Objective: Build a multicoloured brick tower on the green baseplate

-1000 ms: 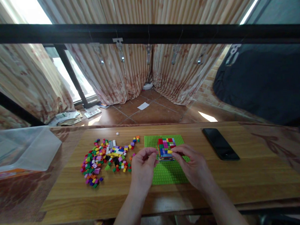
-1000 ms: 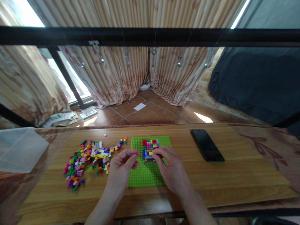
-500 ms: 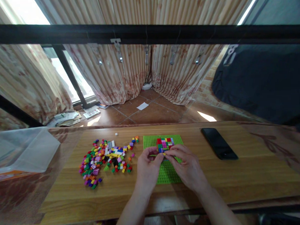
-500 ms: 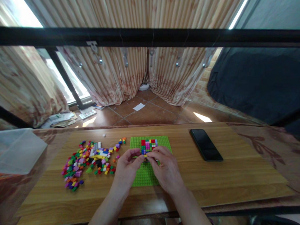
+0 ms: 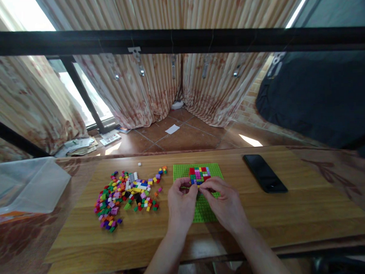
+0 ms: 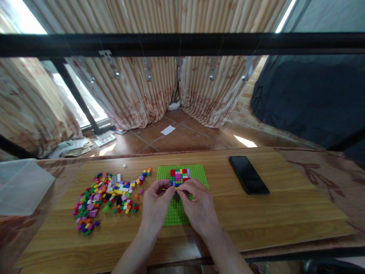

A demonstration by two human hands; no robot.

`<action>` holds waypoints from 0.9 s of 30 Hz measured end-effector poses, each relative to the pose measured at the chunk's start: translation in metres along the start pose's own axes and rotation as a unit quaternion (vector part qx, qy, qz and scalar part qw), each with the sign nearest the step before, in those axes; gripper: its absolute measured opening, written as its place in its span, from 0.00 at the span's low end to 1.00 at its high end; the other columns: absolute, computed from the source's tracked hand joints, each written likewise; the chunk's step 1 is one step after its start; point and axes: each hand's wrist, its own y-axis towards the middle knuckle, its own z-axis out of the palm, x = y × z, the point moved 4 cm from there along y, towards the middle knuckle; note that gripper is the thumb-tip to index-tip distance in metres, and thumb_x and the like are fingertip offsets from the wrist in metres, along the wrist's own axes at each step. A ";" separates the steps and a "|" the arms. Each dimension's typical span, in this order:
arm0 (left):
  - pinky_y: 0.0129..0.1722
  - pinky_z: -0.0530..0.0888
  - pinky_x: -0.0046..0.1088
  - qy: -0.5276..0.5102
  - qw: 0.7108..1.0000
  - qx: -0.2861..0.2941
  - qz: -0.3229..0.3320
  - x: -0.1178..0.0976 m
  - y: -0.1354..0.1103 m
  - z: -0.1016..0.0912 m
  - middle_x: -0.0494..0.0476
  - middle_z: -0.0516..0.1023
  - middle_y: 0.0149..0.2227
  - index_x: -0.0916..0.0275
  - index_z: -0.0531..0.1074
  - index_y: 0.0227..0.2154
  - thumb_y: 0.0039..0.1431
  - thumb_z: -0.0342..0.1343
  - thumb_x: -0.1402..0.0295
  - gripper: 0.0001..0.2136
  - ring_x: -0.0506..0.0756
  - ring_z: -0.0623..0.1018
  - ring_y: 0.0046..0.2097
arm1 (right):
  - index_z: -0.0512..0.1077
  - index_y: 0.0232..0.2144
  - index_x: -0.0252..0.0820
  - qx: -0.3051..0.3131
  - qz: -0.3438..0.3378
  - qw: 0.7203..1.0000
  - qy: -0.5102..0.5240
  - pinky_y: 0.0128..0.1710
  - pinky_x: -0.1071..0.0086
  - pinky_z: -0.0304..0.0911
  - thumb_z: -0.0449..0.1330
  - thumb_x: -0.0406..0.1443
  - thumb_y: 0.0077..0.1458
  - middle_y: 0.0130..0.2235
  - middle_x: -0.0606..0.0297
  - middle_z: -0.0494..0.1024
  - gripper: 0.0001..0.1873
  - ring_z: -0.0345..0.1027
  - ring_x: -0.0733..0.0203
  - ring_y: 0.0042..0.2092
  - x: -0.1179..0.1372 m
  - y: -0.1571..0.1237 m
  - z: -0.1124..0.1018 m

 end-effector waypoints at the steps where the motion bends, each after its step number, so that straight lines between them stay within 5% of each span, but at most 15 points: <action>1: 0.27 0.69 0.23 0.001 1.000 -0.002 -0.003 0.000 0.000 0.000 0.51 0.76 0.24 0.64 0.74 0.28 0.42 0.61 0.72 0.06 0.50 0.73 0.26 | 0.75 0.29 0.46 0.001 -0.004 1.000 -0.001 0.38 0.66 0.67 0.58 0.34 0.59 0.32 0.65 0.77 0.07 0.71 0.60 0.36 0.000 0.000 0.000; 13: 0.22 0.68 0.22 -0.030 0.999 -0.017 -0.041 0.009 0.002 0.001 0.50 0.74 0.24 0.63 0.72 0.26 0.42 0.61 0.69 0.07 0.50 0.72 0.26 | 0.75 0.28 0.46 0.005 0.000 1.000 -0.001 0.37 0.67 0.67 0.58 0.34 0.59 0.32 0.64 0.77 0.09 0.71 0.60 0.36 0.004 0.003 0.002; 17: 0.21 0.68 0.21 -0.037 0.998 -0.019 -0.049 0.007 0.001 0.004 0.50 0.74 0.25 0.64 0.72 0.28 0.41 0.61 0.69 0.08 0.49 0.72 0.25 | 0.77 0.33 0.47 -0.061 0.012 0.997 -0.035 0.42 0.62 0.67 0.61 0.37 0.57 0.37 0.61 0.77 0.05 0.71 0.56 0.42 -0.001 0.004 -0.007; 20: 0.20 0.68 0.21 -0.035 0.998 -0.022 -0.054 0.005 0.000 0.006 0.49 0.73 0.25 0.64 0.72 0.30 0.43 0.60 0.69 0.09 0.48 0.71 0.24 | 0.75 0.44 0.46 -0.115 0.044 0.991 -0.054 0.52 0.53 0.62 0.61 0.41 0.56 0.48 0.56 0.76 0.14 0.67 0.50 0.52 -0.015 0.007 -0.012; 24: 0.22 0.70 0.22 -0.029 0.998 -0.025 -0.045 0.005 -0.001 0.008 0.50 0.73 0.26 0.64 0.72 0.32 0.44 0.60 0.69 0.10 0.49 0.72 0.25 | 0.64 0.58 0.47 -0.055 0.111 0.992 0.032 0.57 0.50 0.58 0.59 0.40 0.56 0.58 0.55 0.70 0.27 0.64 0.51 0.58 -0.035 0.011 0.002; 27: 0.23 0.71 0.23 -0.023 0.999 -0.020 -0.042 0.007 0.000 0.009 0.52 0.74 0.28 0.65 0.72 0.34 0.45 0.59 0.68 0.11 0.50 0.73 0.26 | 0.64 0.59 0.47 -0.015 0.122 0.989 0.079 0.60 0.53 0.57 0.59 0.39 0.55 0.60 0.56 0.68 0.28 0.63 0.53 0.59 -0.035 0.013 0.014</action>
